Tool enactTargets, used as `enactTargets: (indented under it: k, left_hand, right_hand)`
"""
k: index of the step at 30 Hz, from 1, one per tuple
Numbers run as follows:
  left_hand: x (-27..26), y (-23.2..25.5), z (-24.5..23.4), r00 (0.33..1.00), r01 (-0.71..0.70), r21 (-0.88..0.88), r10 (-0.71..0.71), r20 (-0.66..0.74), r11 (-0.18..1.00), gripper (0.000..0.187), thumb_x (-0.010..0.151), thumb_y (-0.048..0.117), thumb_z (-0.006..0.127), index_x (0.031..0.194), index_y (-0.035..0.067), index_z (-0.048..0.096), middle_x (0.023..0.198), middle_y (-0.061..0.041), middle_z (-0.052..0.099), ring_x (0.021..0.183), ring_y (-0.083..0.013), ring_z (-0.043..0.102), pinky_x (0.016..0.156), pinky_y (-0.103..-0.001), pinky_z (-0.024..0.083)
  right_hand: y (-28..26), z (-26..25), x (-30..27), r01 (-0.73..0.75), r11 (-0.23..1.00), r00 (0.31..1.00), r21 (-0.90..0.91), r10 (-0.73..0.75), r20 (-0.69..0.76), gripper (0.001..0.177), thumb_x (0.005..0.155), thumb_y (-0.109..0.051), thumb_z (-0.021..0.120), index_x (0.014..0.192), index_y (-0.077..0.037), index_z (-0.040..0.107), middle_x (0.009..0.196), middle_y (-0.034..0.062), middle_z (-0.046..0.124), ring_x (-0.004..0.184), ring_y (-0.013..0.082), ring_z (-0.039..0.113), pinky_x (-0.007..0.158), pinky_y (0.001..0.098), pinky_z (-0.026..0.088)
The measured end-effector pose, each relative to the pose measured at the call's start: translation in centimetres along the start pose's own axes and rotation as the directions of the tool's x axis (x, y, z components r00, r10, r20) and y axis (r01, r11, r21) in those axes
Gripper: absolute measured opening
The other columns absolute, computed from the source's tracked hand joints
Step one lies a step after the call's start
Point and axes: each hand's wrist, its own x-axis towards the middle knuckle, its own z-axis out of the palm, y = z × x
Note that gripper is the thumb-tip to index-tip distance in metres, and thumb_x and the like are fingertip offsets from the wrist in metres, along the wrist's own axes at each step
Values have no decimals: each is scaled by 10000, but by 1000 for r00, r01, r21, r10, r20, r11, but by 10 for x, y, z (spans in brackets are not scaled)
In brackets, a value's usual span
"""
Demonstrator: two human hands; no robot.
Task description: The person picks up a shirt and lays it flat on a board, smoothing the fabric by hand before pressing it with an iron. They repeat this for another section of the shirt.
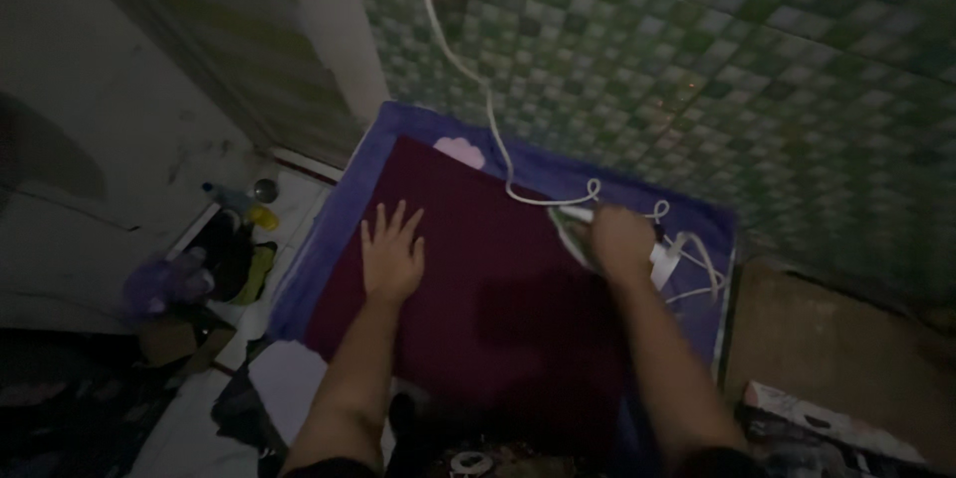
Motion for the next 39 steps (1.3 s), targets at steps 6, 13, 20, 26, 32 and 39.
enactTargets:
  k: [6, 13, 20, 26, 32, 39]
  left_hand:
    - [-1, 0, -2, 1000, 9, -27, -9, 12, 1000, 532, 983, 341, 506, 1505, 244, 492, 1641, -80, 351, 1539, -357, 210, 1236, -576, 91]
    - [-3, 4, -19, 999, 13, -57, -10, 41, 998, 567, 980, 322, 498, 1530, 200, 439, 1645, -81, 346, 1546, -347, 201, 1247, -558, 81]
    - [-4, -9, -3, 999, -25, -154, 19, -40, 988, 600, 992, 198, 462, 1571, 70, 370, 1618, -136, 366, 1526, -374, 249, 1239, -570, 90]
    - [-14, -28, 2, 993, -63, -287, 33, -109, 956, 620, 968, 219, 546, 1563, 103, 416, 1632, -116, 401, 1550, -382, 265, 1263, -549, 152]
    - [-38, -72, -36, 999, -49, -231, 44, -29, 972, 665, 916, 333, 654, 1505, 113, 436, 1598, -127, 402, 1507, -384, 276, 1203, -598, 162]
    - [-40, -110, -56, 998, -16, -261, 32, 55, 965, 695, 919, 325, 658, 1527, 85, 423, 1604, -144, 401, 1511, -394, 283, 1222, -540, 197]
  right_hand:
    - [-9, -11, 23, -26, 999, 999, 25, 27, -25, 604, 836, -617, 752, 1025, -44, 779, 1009, 179, 771, 924, 342, 751, 787, 461, 596]
    - [-50, 3, -27, 226, 971, 962, -79, -210, 173, 541, 796, -640, 751, 1037, -158, 794, 1018, 128, 766, 951, 318, 743, 833, 460, 584]
    - [-116, 15, -34, 234, 970, 972, -61, -232, 35, 546, 848, -633, 703, 1029, -120, 756, 946, 153, 767, 872, 321, 749, 764, 469, 594]
    - [-139, 2, 7, 68, 997, 994, -34, -71, -80, 646, 842, -671, 736, 1010, -49, 778, 978, 175, 765, 882, 331, 744, 747, 444, 598]
    - [-183, -5, -18, 271, 954, 940, -124, -235, 246, 542, 838, -638, 723, 1070, -150, 773, 1001, 124, 755, 902, 299, 738, 773, 459, 597]
    - [-229, 2, -9, 245, 966, 961, -81, -231, 152, 520, 887, -611, 686, 1070, -128, 755, 928, 125, 753, 859, 296, 748, 753, 466, 599]
